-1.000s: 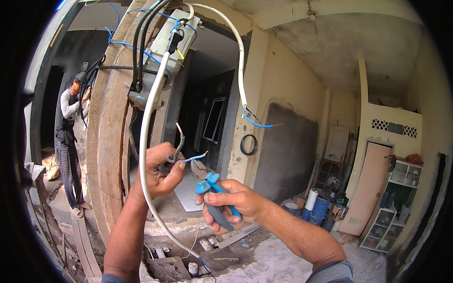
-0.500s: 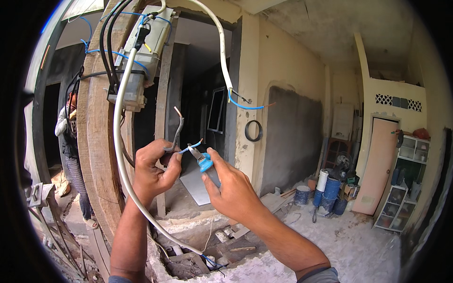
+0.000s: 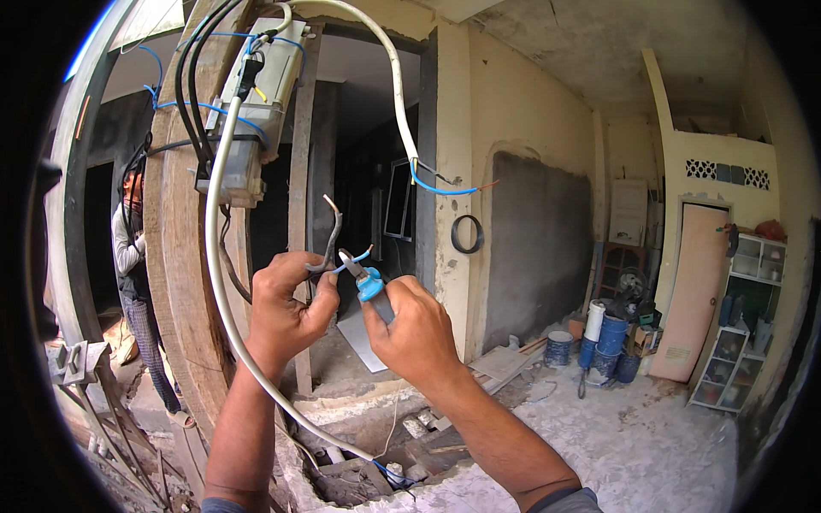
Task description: The person strips insulation from multiple wires using pliers and a screwdriver, then twists the exposed conductors together. The person works on a junction box mounted on a wooden post in a construction area.
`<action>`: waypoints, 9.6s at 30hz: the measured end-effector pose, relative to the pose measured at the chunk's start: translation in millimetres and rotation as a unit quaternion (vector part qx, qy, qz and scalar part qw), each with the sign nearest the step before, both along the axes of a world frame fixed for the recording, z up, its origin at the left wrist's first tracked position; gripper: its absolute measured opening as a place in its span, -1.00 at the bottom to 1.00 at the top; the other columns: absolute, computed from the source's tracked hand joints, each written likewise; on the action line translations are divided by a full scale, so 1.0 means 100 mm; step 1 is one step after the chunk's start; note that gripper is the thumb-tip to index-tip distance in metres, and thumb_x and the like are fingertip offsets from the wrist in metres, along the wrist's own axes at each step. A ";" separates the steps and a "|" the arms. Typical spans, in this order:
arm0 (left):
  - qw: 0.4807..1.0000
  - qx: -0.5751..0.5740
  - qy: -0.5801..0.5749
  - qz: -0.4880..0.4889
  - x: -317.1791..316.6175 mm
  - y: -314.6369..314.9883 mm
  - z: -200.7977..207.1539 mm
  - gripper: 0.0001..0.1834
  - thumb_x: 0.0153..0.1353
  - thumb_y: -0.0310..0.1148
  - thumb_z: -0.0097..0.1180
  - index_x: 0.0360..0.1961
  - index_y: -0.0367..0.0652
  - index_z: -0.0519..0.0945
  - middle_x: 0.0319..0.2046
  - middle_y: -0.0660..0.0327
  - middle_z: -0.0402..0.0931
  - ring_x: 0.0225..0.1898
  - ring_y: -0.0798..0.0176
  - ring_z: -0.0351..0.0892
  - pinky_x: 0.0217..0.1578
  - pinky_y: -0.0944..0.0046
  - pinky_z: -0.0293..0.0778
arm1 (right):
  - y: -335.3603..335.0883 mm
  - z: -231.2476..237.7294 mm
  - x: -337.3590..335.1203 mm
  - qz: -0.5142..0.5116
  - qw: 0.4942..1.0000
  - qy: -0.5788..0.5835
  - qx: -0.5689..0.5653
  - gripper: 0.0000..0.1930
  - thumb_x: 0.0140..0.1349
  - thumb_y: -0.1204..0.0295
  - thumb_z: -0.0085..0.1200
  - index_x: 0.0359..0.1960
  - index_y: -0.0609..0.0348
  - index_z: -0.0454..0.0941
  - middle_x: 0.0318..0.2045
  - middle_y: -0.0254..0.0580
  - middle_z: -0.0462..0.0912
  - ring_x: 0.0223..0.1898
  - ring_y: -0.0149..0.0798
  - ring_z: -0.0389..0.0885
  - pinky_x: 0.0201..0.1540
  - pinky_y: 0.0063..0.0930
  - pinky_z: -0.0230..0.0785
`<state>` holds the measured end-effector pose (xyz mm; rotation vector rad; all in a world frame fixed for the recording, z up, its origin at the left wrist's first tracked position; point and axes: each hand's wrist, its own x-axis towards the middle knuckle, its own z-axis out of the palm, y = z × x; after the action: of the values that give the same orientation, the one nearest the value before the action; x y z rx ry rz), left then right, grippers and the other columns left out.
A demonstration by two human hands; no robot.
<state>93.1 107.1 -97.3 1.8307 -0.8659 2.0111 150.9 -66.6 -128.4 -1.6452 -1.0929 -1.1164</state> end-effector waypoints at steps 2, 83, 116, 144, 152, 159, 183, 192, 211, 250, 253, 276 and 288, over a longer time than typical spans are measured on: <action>0.999 -0.034 0.028 -0.005 -0.02 -0.05 -0.02 -0.92 0.04 -0.52 0.27 -0.42 -0.28 0.63 -0.62 0.16 0.46 -0.57 0.13 0.45 -0.41 0.12 0.40 | 0.02 -0.01 0.04 0.009 1.000 -0.018 0.018 -0.81 0.21 0.45 0.30 -0.40 0.31 0.55 -0.35 0.10 0.63 -0.32 0.23 0.66 -0.28 0.01 0.49; 0.992 -0.055 0.036 -0.108 0.10 0.09 -0.12 -0.92 0.22 -0.66 0.04 -0.27 -0.33 0.52 -0.31 0.11 0.47 -0.29 0.23 0.47 -0.22 0.31 0.40 | -0.09 -0.14 0.09 0.170 0.974 0.147 -0.001 -0.71 0.42 0.26 0.18 -0.25 0.31 0.60 -0.53 -0.10 0.62 -0.51 -0.28 0.60 -0.40 -0.31 0.43; 0.990 -0.009 0.071 -0.119 0.03 0.11 -0.07 -0.85 -0.06 -0.57 -0.04 -0.40 -0.33 0.51 -0.48 0.16 0.39 -0.48 0.30 0.33 -0.45 0.27 0.26 | -0.98 1.47 -0.24 0.079 0.921 -0.005 -0.382 -0.67 0.31 0.10 0.36 -0.29 0.13 0.72 -0.54 -0.34 0.60 -0.43 -0.37 0.58 -0.31 -0.33 0.40; 0.988 -0.077 0.051 -0.124 -0.01 -0.05 -0.02 -0.80 0.37 -0.44 0.28 -0.40 -0.33 0.61 -0.53 0.18 0.53 -0.52 0.32 0.46 -0.51 0.31 0.33 | -0.61 0.78 -0.07 -0.175 0.930 -0.323 0.006 -0.75 0.04 0.52 0.43 -0.32 0.18 0.56 -0.21 -0.09 0.58 -0.21 0.01 0.64 -0.19 -0.10 0.51; 0.982 -0.085 0.063 -0.157 0.03 -0.07 -0.02 -0.85 0.42 -0.44 0.23 -0.26 -0.33 0.68 -0.50 0.26 0.51 -0.47 0.44 0.41 -0.44 0.39 0.33 | -0.47 0.71 -0.30 -0.015 0.996 -0.086 -0.023 -0.74 0.25 0.38 0.34 -0.37 0.32 0.54 -0.37 0.08 0.58 -0.35 0.08 0.62 -0.27 -0.03 0.42; 0.989 -0.058 0.051 -0.123 0.00 -0.11 0.01 -0.89 0.36 -0.51 0.25 -0.18 -0.33 0.72 -0.41 0.17 0.65 -0.40 0.36 0.56 -0.36 0.36 0.43 | -0.80 0.74 -0.55 -0.076 0.987 -0.011 -0.144 -0.78 0.32 0.37 0.26 -0.24 0.33 0.62 -0.36 0.01 0.63 -0.33 0.02 0.63 -0.22 -0.17 0.43; 0.994 -0.052 0.021 -0.096 -0.01 -0.23 0.04 -0.81 0.25 -0.54 0.32 -0.11 -0.34 0.71 -0.37 0.12 0.66 -0.39 0.33 0.62 -0.31 0.36 0.52 | -0.65 0.55 -0.32 -0.092 0.978 -0.145 -0.118 -0.73 0.29 0.33 0.30 -0.31 0.29 0.53 -0.40 0.03 0.54 -0.31 0.11 0.61 -0.23 0.00 0.46; 0.991 -0.027 0.004 -0.129 0.01 -0.30 0.16 -0.89 0.25 -0.60 0.31 -0.20 -0.32 0.69 -0.36 0.06 0.67 -0.38 0.22 0.70 -0.33 0.30 0.61 | -0.63 0.56 -0.10 -0.088 0.963 -0.234 -0.100 -0.76 0.23 0.41 0.32 -0.31 0.30 0.51 -0.40 0.03 0.53 -0.31 0.14 0.61 -0.22 -0.01 0.47; 0.961 -0.051 0.126 -0.242 0.12 -0.24 0.13 -0.88 0.40 -0.46 0.26 -0.25 -0.32 0.69 -0.42 0.24 0.64 -0.38 0.46 0.54 -0.39 0.39 0.44 | -0.54 0.58 0.23 -0.033 0.966 -0.243 -0.083 -0.73 0.12 0.54 0.35 -0.17 0.28 0.56 -0.11 0.10 0.65 -0.04 0.15 0.68 -0.03 -0.05 0.55; 0.957 -0.061 0.154 -0.238 0.11 -0.19 0.20 -0.79 0.48 -0.37 0.18 -0.23 -0.33 0.63 -0.47 0.41 0.46 -0.43 0.56 0.32 -0.40 0.47 0.25 | -0.37 0.56 0.32 -0.017 0.981 -0.191 -0.041 -0.81 0.16 0.52 0.30 -0.26 0.24 0.53 -0.32 -0.04 0.61 -0.30 0.09 0.64 -0.24 -0.10 0.49; 0.985 -0.029 0.099 -0.136 0.11 -0.27 0.19 -0.87 0.48 -0.47 0.10 -0.19 -0.33 0.61 -0.47 0.35 0.50 -0.43 0.54 0.35 -0.40 0.44 0.30 | -0.43 0.49 0.14 -0.069 0.984 -0.153 -0.052 -0.75 0.22 0.37 0.32 -0.35 0.28 0.51 -0.41 -0.04 0.60 -0.37 0.08 0.64 -0.27 -0.08 0.50; 0.997 -0.020 0.042 -0.064 0.19 -0.35 0.15 -0.48 -0.07 -0.19 0.69 -0.54 -0.18 0.48 -0.63 0.36 0.33 -0.63 0.52 0.15 -0.65 0.42 0.10 | -0.43 0.31 0.03 -0.034 0.999 0.011 0.008 -0.75 0.14 0.38 0.38 -0.48 0.33 0.60 -0.46 0.08 0.63 -0.36 0.13 0.67 -0.27 -0.02 0.49; 0.997 -0.026 0.052 -0.056 0.26 -0.28 0.13 -0.38 -0.13 -0.13 0.73 -0.66 -0.13 0.38 -0.69 0.40 0.22 -0.62 0.53 0.09 -0.67 0.41 0.07 | -0.19 0.10 0.14 -0.009 0.992 0.030 0.121 -0.79 0.15 0.45 0.37 -0.51 0.28 0.58 -0.43 -0.02 0.64 -0.37 0.09 0.65 -0.31 -0.08 0.46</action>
<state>119.3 79.1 -84.0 1.7977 -0.8584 1.8368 165.0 -85.2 -118.8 -1.4896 -0.8687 -1.1559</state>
